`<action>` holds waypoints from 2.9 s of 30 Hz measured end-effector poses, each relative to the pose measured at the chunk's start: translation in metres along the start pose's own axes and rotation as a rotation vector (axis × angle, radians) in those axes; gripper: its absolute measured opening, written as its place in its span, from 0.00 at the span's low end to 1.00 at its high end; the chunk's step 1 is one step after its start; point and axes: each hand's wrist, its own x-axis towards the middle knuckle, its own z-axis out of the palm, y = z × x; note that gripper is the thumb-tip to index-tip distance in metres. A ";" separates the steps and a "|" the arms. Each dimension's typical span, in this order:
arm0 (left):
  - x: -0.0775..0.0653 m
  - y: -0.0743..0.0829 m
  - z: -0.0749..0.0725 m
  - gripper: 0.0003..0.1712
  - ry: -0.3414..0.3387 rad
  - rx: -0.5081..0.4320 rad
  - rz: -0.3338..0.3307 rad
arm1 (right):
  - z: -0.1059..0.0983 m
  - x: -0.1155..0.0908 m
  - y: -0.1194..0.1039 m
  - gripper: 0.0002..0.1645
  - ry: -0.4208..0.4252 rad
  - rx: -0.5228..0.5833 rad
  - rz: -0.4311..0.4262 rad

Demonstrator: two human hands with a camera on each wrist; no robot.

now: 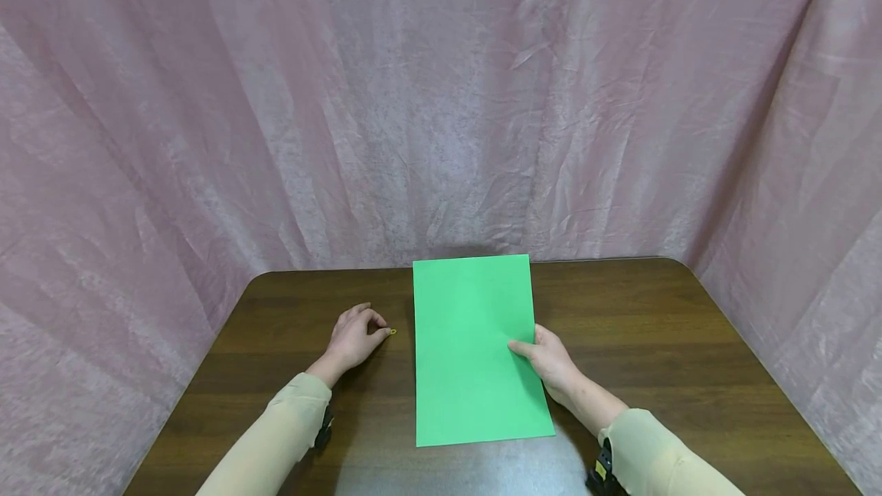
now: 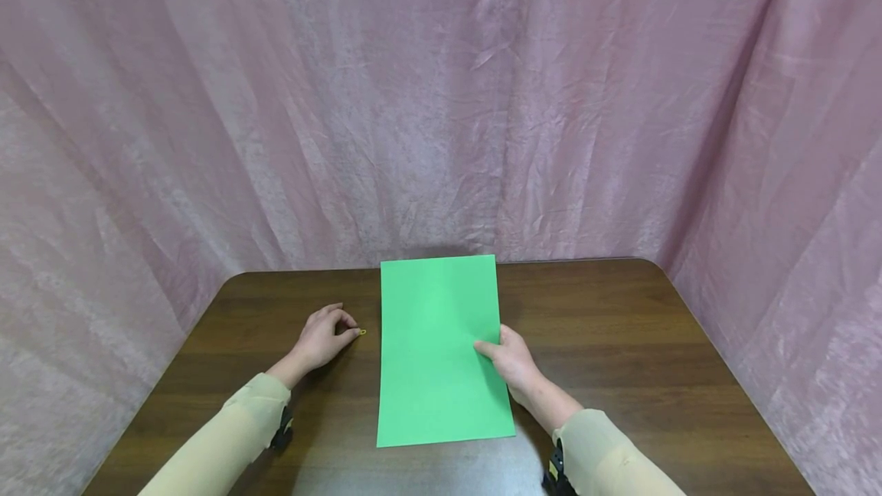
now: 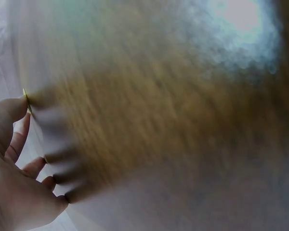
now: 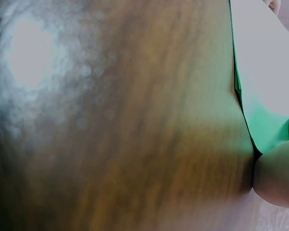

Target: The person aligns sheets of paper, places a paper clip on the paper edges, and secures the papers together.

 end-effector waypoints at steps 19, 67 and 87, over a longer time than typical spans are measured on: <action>-0.002 0.003 0.000 0.05 -0.005 0.037 0.013 | 0.000 0.002 0.002 0.26 0.002 0.029 0.006; -0.008 0.005 -0.014 0.07 0.069 -0.211 0.012 | 0.000 0.000 0.000 0.27 -0.008 0.033 0.002; -0.007 0.018 -0.022 0.16 0.099 -0.566 -0.088 | -0.001 0.000 -0.001 0.28 -0.004 0.027 0.004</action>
